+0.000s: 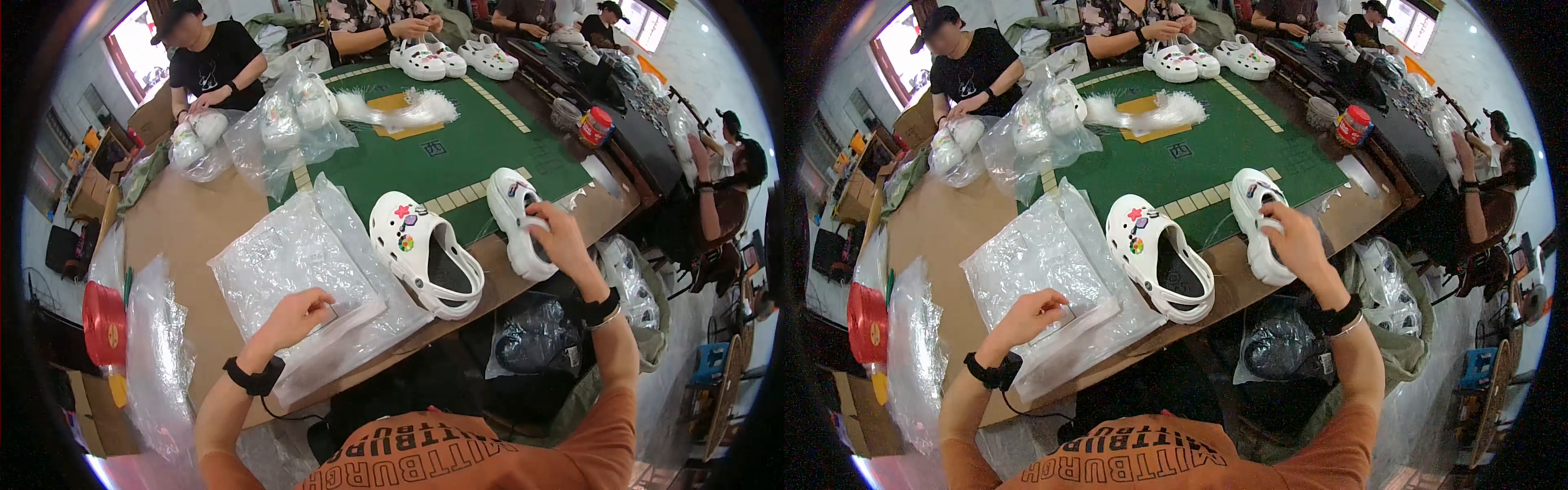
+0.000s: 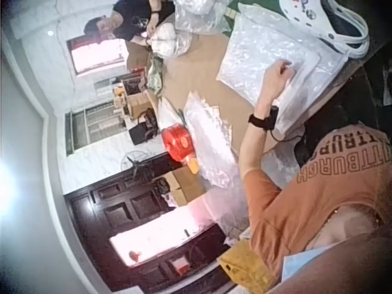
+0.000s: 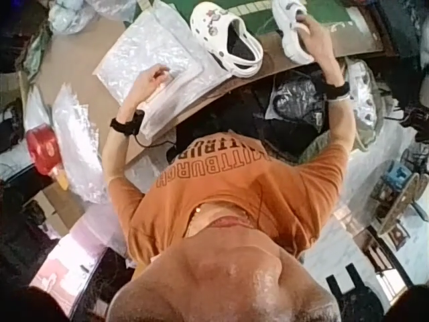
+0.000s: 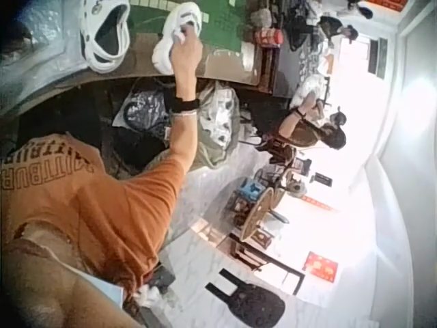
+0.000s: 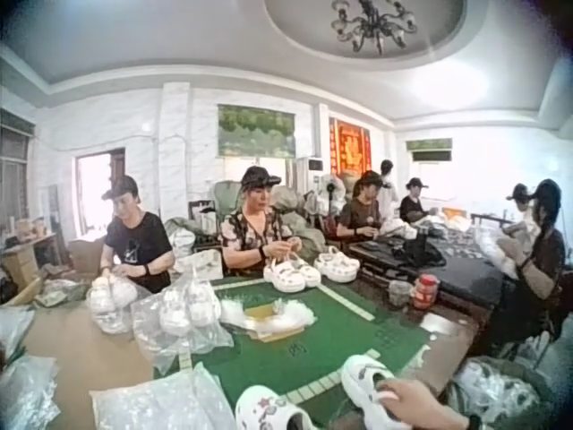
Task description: Packing white clog-style shoes into plastic shipping bags.
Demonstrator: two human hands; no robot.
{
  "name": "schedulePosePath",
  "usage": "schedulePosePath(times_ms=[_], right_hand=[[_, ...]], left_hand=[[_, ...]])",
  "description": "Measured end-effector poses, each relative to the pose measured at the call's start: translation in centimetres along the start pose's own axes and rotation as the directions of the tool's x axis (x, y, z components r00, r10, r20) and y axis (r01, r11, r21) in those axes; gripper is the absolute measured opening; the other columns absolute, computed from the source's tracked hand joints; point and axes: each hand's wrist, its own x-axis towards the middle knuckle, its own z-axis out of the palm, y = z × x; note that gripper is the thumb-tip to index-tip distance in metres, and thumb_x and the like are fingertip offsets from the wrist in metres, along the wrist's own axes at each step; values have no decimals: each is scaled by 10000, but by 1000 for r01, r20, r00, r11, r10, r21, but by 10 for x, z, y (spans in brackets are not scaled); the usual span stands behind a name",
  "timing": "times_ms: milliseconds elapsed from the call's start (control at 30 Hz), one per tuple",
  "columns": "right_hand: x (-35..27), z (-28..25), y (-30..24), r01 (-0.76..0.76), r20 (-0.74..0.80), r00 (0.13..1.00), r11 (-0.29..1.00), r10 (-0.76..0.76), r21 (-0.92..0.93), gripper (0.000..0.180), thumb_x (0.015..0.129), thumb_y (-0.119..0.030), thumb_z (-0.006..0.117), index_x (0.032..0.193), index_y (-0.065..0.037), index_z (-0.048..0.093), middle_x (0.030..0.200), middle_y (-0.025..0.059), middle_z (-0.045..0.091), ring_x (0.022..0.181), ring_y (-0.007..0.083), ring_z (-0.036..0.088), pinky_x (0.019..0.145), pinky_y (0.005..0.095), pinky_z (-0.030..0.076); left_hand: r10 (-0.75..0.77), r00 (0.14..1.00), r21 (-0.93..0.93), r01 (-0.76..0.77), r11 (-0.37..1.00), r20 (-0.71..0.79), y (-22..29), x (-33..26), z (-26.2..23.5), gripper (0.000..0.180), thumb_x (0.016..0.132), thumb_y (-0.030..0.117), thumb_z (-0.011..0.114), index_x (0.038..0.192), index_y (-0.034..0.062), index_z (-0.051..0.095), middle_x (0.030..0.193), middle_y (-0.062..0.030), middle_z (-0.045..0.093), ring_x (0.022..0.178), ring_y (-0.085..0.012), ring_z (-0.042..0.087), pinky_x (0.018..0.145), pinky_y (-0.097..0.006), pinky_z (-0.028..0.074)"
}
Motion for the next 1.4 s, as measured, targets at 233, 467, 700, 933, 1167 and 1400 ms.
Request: schedulePosePath(times_ms=[233,467,700,933,1167,1400], right_hand=[[-21,11,-35,1,136,991,996,11,-90,284,774,-111,569,1058,-89,571,940,161,625,894,365,580,754,414,461],[-35,41,-43,176,28,984,981,-174,-79,154,777,-61,546,919,-71,605,815,118,622,776,315,595,650,382,478],[-68,49,-45,273,41,959,951,-281,149,201,791,-40,557,992,-41,574,875,130,601,815,310,565,698,374,445],[-75,57,13,-60,-338,907,872,251,485,308,874,-150,520,1144,-3,496,1152,125,492,1104,229,451,916,320,354],[-81,97,22,-318,82,883,459,463,830,463,969,-290,322,1333,-4,309,1341,112,356,1248,196,317,1028,294,231],[-90,112,19,-274,-10,906,605,423,747,456,955,-300,352,1304,-6,348,1287,184,358,1227,259,316,1022,330,236]], left_hand=[[271,937,-74,-261,962,221,90,20,14,271,833,157,574,1078,40,567,996,-118,582,862,-208,577,751,-303,465],[596,802,278,-580,766,30,122,72,82,341,805,215,571,1096,47,510,1063,-149,552,1010,-321,505,823,-419,402],[306,945,87,-297,951,-120,132,121,93,376,844,260,529,1132,46,418,831,-189,607,745,-366,596,648,-440,457],[257,966,319,-249,914,20,148,127,114,492,872,359,463,1208,7,387,927,-258,579,804,-395,593,692,-455,481],[73,995,115,-65,991,-61,157,143,110,736,855,567,371,1316,-4,308,1035,-340,533,918,-452,561,797,-464,450],[76,991,271,-44,962,-111,154,158,107,583,777,410,540,1113,-58,451,944,-272,601,892,-395,589,779,-444,466]])
